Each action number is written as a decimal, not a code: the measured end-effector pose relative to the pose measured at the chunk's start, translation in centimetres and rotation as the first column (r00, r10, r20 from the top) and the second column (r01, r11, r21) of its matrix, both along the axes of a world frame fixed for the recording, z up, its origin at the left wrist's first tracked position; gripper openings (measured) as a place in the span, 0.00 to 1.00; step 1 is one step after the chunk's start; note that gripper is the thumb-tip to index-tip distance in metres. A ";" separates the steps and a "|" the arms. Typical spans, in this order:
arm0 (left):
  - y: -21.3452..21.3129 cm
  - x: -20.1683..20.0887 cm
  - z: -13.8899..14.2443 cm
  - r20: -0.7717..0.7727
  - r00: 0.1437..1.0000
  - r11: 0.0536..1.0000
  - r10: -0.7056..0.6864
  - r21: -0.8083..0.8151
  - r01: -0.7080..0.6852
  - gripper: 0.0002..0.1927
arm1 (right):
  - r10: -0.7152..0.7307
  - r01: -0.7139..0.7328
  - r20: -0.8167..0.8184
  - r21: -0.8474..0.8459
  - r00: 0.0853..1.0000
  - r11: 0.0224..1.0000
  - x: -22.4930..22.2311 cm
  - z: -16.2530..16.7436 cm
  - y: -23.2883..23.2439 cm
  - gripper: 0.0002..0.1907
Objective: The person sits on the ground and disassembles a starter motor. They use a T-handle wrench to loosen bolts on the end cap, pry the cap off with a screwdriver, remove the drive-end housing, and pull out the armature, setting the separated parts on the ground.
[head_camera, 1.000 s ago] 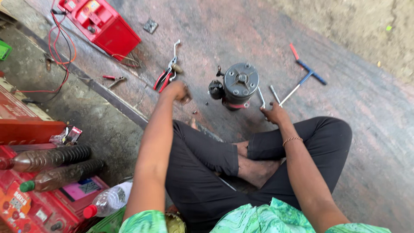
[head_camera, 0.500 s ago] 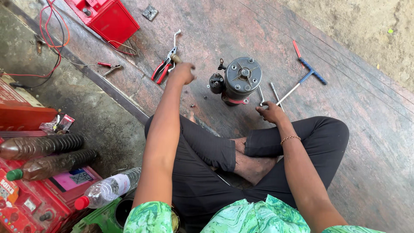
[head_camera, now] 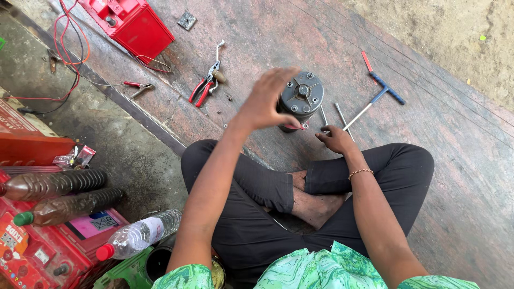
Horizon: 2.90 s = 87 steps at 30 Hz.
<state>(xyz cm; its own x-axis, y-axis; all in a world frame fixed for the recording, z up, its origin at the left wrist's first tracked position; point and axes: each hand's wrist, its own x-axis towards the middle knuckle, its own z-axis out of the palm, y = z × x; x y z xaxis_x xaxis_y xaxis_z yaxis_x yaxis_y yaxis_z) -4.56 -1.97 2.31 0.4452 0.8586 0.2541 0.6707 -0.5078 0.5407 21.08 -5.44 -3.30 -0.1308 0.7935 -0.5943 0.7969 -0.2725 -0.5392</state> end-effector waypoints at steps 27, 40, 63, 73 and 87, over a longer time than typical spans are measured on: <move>-0.1 1.3 -1.6 -0.117 0.987 0.988 0.113 0.117 -0.099 0.72 | -0.120 0.049 0.529 0.146 0.840 0.988 2.3 -6.6 5.8 0.24; 0.0 1.1 -1.7 -0.067 0.995 0.993 0.079 0.098 -0.072 0.70 | -0.441 0.360 0.312 0.285 0.842 0.889 2.1 -3.3 4.9 0.16; 0.3 1.2 -1.7 -0.107 0.988 0.990 0.115 0.100 -0.104 0.69 | 0.149 0.675 -0.867 0.468 0.475 0.571 1.3 0.4 2.3 0.28; 0.0 1.2 -1.5 -0.107 0.989 0.992 0.103 0.087 -0.093 0.69 | -0.269 0.609 -0.858 0.062 0.437 0.791 3.4 0.3 -10.3 0.31; 0.0 1.6 -1.5 -0.137 0.982 0.992 0.128 0.034 -0.125 0.69 | -0.453 0.517 -0.887 -0.429 -0.087 0.740 3.8 -2.6 -15.0 0.16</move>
<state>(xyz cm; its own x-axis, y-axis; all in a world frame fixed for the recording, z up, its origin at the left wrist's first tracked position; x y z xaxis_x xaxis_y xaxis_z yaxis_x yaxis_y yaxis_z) -2.97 -1.93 0.82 0.3655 0.9046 0.2195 0.7978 -0.4259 0.4267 24.92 -20.40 -5.94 -0.0841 0.9417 -0.3257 -0.6692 -0.2955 -0.6818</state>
